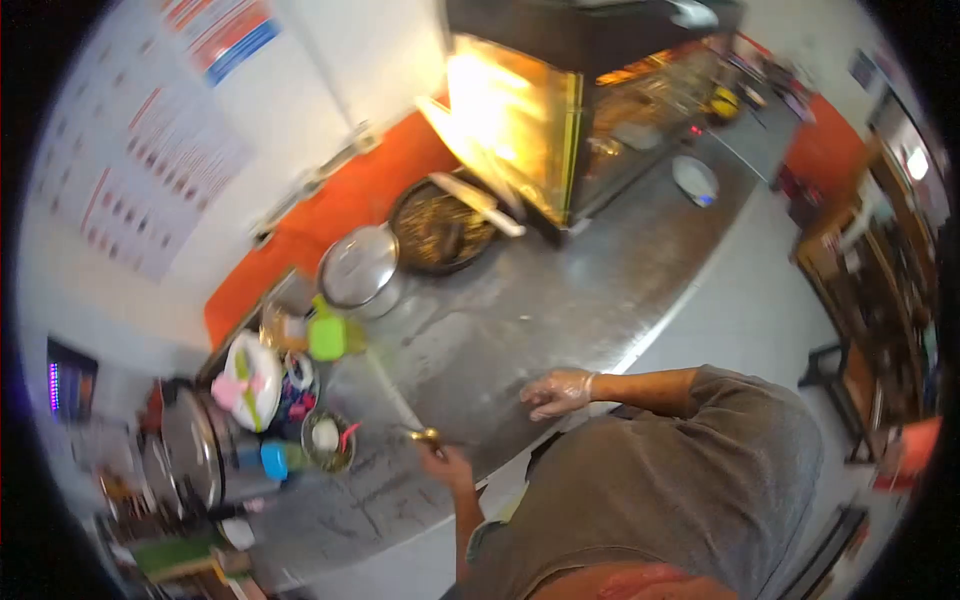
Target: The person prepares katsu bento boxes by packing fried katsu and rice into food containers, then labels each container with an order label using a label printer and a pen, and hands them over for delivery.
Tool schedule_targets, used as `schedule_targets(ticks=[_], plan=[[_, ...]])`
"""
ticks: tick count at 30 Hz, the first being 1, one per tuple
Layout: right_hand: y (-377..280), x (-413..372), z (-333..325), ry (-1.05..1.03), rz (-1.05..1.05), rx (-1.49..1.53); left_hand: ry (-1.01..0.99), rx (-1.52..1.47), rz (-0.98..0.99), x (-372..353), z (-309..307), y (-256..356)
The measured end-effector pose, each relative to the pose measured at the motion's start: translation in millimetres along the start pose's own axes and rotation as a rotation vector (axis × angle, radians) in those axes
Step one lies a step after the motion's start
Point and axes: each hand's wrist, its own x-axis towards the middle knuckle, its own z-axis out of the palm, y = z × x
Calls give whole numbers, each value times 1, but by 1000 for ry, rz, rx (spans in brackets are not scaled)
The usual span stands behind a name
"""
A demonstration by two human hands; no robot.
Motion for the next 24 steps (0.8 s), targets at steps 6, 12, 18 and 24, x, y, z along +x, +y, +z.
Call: schedule_targets(ticks=[6,12,18,24], plan=[[24,-188,-67,760,43,24,-637,-353,-436,-72,233,145],[92,-338,-93,1266,60,488,-1194,-600,-143,-192,394,262],[157,-446,-160,1582,225,826,-1155,-338,305,-198,487,349],[242,-496,-255,1897,167,1070,-791,8,1066,-87,623,396]])
